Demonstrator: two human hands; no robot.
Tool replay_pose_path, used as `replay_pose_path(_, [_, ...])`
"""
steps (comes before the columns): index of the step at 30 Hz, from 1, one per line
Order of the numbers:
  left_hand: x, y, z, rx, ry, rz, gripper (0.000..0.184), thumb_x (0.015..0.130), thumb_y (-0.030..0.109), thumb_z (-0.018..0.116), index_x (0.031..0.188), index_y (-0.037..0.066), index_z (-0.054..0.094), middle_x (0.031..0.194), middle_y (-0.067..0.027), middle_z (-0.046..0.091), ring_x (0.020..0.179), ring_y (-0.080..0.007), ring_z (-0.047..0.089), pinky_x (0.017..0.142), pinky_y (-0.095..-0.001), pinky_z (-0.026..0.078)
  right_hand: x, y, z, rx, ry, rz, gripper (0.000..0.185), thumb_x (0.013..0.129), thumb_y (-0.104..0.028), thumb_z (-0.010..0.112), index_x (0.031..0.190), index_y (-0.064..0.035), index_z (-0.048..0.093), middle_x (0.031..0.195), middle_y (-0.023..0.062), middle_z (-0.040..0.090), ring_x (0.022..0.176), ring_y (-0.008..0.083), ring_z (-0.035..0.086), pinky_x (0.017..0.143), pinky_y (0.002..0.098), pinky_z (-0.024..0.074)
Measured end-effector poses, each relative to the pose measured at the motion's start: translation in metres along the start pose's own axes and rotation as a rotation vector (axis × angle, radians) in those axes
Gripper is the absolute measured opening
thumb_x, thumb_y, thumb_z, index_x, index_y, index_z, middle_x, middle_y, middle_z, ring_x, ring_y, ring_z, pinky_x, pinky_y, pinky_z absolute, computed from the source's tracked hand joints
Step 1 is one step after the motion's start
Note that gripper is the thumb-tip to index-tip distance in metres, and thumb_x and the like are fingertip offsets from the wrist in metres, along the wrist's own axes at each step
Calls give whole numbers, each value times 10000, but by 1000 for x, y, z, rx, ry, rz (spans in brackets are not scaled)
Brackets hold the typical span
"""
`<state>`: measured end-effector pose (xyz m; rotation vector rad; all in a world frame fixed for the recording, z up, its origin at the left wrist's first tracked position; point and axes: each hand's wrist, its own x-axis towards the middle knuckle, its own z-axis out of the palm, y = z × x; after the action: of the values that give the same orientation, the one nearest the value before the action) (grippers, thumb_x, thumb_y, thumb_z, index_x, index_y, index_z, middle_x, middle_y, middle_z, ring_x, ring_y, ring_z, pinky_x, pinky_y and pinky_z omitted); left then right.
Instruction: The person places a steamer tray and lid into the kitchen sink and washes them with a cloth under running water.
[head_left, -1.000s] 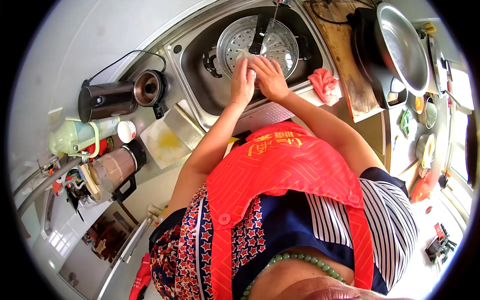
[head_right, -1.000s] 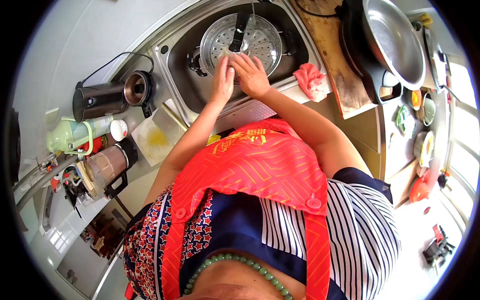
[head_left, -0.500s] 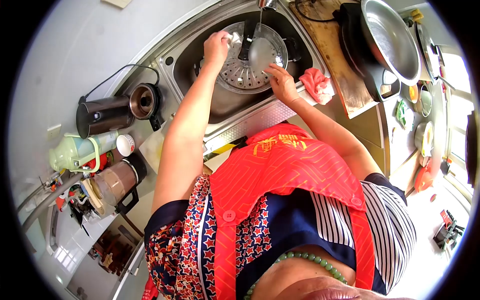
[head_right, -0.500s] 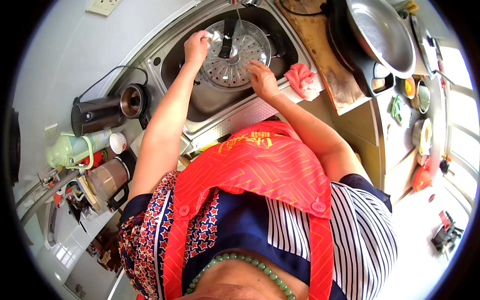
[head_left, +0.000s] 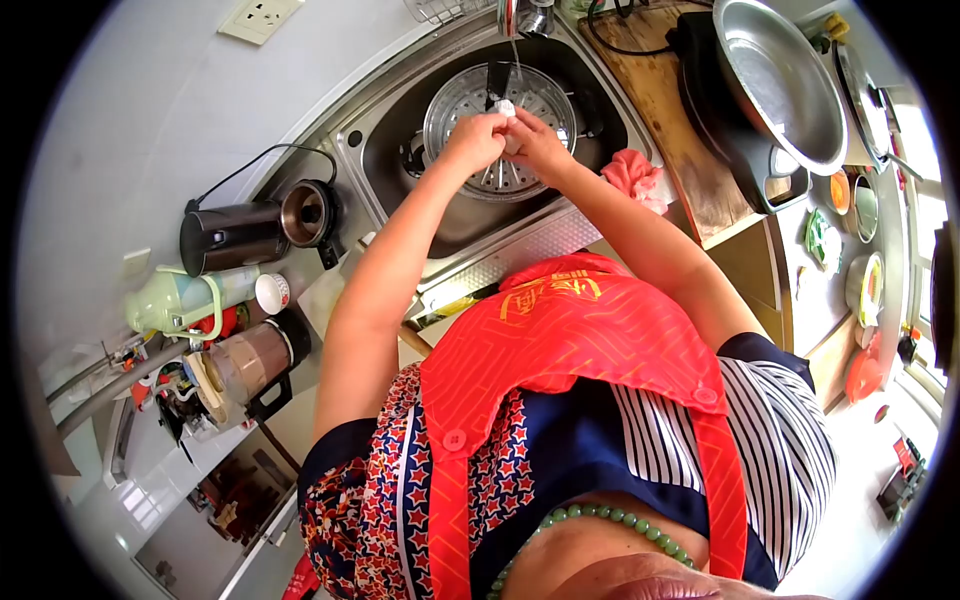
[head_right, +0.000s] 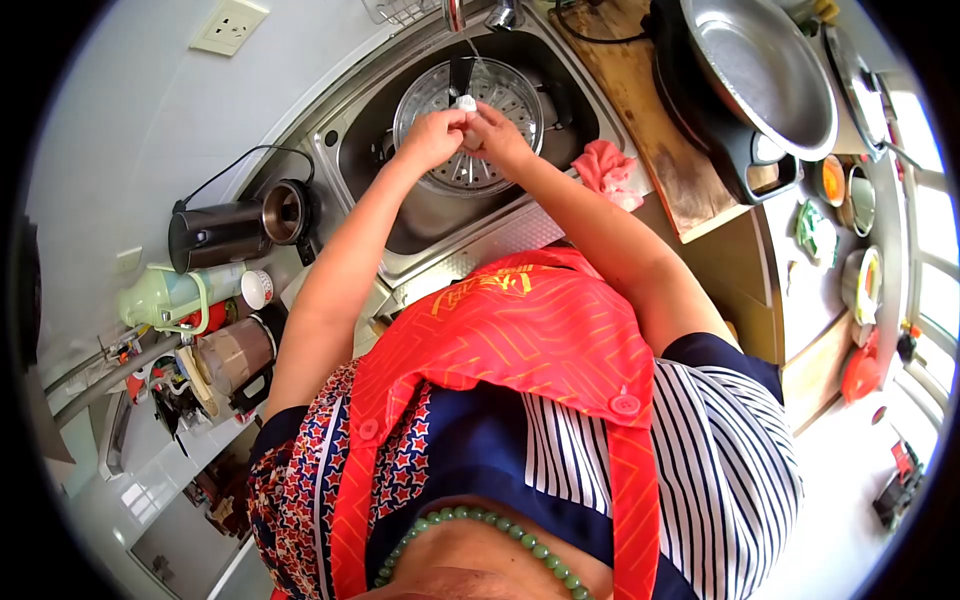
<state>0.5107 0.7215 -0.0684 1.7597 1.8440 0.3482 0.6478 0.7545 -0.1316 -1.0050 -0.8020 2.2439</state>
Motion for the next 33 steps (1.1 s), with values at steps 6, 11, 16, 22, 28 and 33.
replay_pose_path(6, [18,-29,1,-724,443,-214,287,782,0,563,1069,5,566,919,-119,634,763,-177,647,671,-291,522,14,-21,-2,132,183,169,203,852,-96,627,1042,-56,567,883,47,631,723,156,608,603,295,491])
replay_pose_path(11, [29,-45,41,-78,392,-326,537,679,308,747,1070,-4,551,1011,-188,588,968,-343,570,841,-410,466,52,-33,-27,128,237,-25,192,825,-171,664,942,-39,588,803,49,610,643,163,577,519,308,452])
replay_pose_path(16, [34,-8,45,83,320,-445,511,699,261,724,1037,-40,486,1081,-242,514,977,-398,556,815,-451,480,52,-57,-47,-99,272,-103,201,833,-176,639,967,-29,607,792,52,617,641,139,570,559,285,449])
replay_pose_path(22, [37,-7,37,79,310,-438,406,723,195,664,1006,-42,495,1036,-247,540,957,-409,554,807,-464,471,39,-78,-80,-60,302,-146,244,838,-204,635,982,-12,599,778,49,616,644,127,558,545,280,435])
replay_pose_path(28, [27,3,-7,133,282,-416,354,700,223,613,893,-65,543,945,-259,597,920,-404,569,809,-453,457,46,-78,-95,9,296,-194,200,839,-186,627,953,-22,618,778,32,613,632,118,544,534,259,416])
replay_pose_path(33, [14,-40,-11,-148,263,-551,362,702,232,609,886,-75,553,863,-239,632,819,-359,627,748,-418,479,46,-72,-91,19,288,-172,192,840,-185,622,950,-28,619,776,24,612,629,110,546,532,256,417])
